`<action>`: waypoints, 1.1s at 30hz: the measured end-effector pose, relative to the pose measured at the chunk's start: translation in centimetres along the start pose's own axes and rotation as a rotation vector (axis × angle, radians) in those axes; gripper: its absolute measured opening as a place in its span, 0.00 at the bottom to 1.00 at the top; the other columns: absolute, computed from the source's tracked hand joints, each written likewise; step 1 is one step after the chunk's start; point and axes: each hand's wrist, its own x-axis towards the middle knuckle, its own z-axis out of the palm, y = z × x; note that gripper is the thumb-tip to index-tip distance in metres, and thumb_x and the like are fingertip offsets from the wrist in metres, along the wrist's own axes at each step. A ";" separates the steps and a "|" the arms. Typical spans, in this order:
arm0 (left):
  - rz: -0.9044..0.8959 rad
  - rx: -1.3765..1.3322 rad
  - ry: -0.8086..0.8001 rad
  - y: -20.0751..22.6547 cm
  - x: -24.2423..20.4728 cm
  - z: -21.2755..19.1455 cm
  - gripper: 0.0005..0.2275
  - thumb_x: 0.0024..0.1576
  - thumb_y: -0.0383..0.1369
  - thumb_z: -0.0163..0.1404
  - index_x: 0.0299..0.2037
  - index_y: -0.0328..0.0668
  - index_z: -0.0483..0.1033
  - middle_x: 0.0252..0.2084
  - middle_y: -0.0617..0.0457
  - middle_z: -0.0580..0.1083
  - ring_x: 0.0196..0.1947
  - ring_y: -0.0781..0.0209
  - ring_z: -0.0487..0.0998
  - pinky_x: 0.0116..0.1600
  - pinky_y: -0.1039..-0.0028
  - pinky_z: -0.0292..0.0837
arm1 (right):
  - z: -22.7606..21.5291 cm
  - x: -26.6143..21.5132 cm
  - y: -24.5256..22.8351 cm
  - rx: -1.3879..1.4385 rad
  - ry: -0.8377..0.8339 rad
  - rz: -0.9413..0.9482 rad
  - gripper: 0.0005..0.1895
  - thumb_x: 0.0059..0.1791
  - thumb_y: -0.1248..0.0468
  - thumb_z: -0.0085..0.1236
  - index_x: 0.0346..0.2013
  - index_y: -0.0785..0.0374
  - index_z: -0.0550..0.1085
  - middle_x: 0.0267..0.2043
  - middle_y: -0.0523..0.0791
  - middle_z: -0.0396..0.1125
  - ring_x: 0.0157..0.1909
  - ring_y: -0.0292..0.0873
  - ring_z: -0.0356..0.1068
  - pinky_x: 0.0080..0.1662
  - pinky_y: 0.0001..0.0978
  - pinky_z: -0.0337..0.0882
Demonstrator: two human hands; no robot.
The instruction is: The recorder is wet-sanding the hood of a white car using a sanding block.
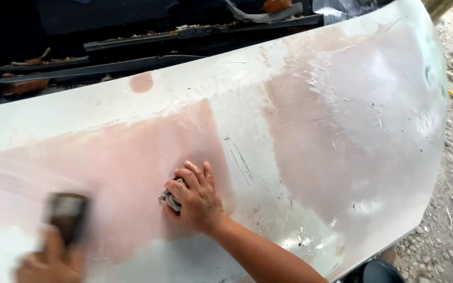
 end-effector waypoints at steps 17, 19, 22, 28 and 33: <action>0.045 -0.150 -0.150 19.3 -2.4 -21.1 0.38 0.63 0.49 0.46 0.78 0.28 0.51 0.52 0.21 0.69 0.48 0.31 0.74 0.44 0.52 0.78 | -2.3 -0.4 4.1 0.208 -0.043 -0.231 0.18 0.42 0.64 0.67 0.46 0.54 0.75 0.49 0.43 0.70 0.51 0.47 0.72 0.54 0.41 0.73; 0.010 -0.126 -0.159 19.9 -2.2 -21.9 0.38 0.63 0.49 0.46 0.78 0.31 0.51 0.53 0.23 0.69 0.49 0.34 0.75 0.44 0.53 0.78 | -2.8 2.2 11.7 0.197 0.044 -0.213 0.15 0.42 0.65 0.63 0.44 0.54 0.76 0.45 0.43 0.72 0.43 0.44 0.73 0.45 0.37 0.75; -0.045 -0.084 -0.218 19.7 -2.9 -21.8 0.37 0.64 0.49 0.45 0.79 0.34 0.52 0.53 0.25 0.70 0.49 0.36 0.75 0.44 0.54 0.78 | -6.7 7.0 23.8 0.095 0.176 -0.153 0.05 0.45 0.66 0.57 0.36 0.55 0.76 0.34 0.44 0.73 0.30 0.40 0.73 0.32 0.31 0.75; 0.004 0.030 -0.085 18.4 -4.5 -17.5 0.32 0.66 0.48 0.49 0.74 0.34 0.57 0.47 0.28 0.72 0.47 0.38 0.76 0.43 0.55 0.77 | -19.5 9.4 46.1 -0.269 0.306 0.214 0.05 0.46 0.68 0.56 0.35 0.59 0.77 0.31 0.49 0.72 0.34 0.50 0.73 0.38 0.44 0.74; -0.030 0.204 0.039 17.2 -5.5 -13.3 0.32 0.62 0.47 0.53 0.72 0.37 0.61 0.44 0.34 0.71 0.42 0.44 0.76 0.38 0.60 0.74 | -30.9 -5.1 62.9 -0.618 0.450 0.305 0.22 0.49 0.59 0.67 0.55 0.62 0.75 0.50 0.52 0.71 0.52 0.56 0.69 0.53 0.49 0.66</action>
